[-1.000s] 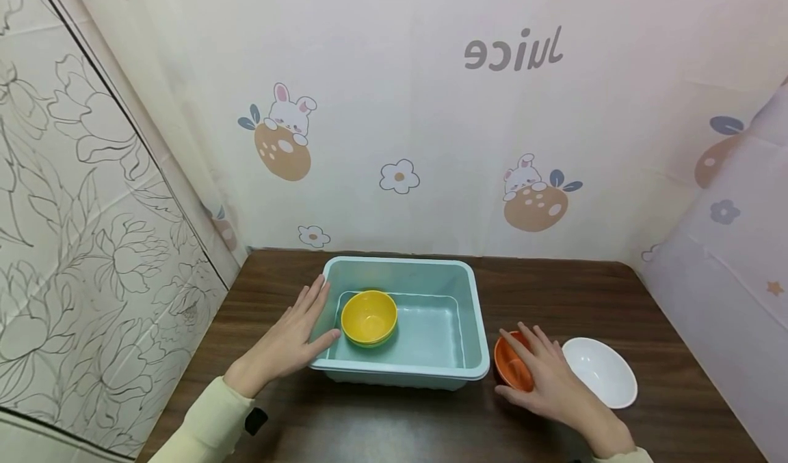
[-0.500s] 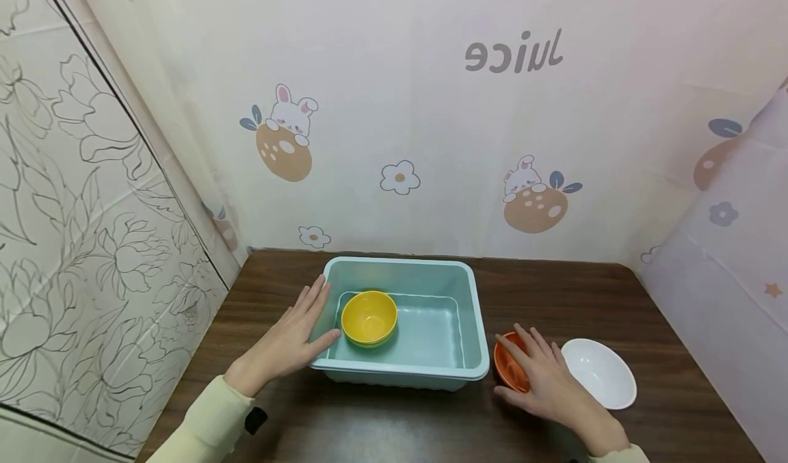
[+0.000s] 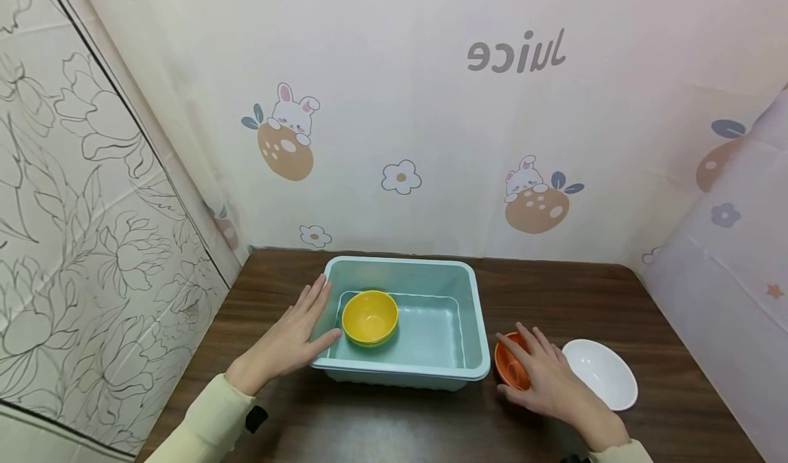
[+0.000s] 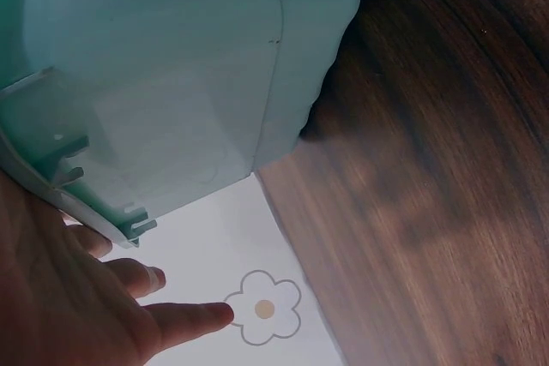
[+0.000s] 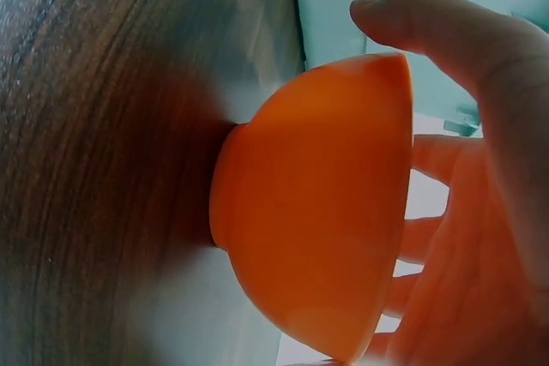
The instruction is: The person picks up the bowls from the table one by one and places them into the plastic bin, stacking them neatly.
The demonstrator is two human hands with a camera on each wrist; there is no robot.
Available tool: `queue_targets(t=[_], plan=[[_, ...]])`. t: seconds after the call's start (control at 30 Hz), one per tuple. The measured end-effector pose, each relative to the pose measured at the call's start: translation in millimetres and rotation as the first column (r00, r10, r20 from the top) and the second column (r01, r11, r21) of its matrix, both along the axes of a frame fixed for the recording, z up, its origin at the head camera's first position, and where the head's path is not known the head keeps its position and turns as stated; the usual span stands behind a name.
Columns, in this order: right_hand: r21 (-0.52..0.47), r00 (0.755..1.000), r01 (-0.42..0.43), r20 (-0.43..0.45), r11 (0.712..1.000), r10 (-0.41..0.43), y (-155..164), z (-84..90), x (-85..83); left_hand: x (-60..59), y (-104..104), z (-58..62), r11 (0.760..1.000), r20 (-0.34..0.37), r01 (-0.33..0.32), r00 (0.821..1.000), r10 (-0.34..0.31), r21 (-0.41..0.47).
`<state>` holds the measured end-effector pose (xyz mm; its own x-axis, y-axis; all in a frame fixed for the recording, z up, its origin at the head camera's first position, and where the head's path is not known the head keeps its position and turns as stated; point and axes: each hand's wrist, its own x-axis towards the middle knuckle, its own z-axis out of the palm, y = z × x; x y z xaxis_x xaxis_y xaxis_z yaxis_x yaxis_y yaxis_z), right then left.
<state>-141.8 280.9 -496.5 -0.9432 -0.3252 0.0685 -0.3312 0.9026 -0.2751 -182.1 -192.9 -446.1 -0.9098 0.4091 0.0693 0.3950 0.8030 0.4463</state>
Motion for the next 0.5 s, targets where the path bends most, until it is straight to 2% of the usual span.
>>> queue_targets(t=[0.5], plan=[[0.025,1.0,0.011,0.01,1.0,-0.012,0.2,2.0,-5.5,-0.4,0.5,0.0,1.0,-0.001,0.008,1.0,-0.008,0.003]])
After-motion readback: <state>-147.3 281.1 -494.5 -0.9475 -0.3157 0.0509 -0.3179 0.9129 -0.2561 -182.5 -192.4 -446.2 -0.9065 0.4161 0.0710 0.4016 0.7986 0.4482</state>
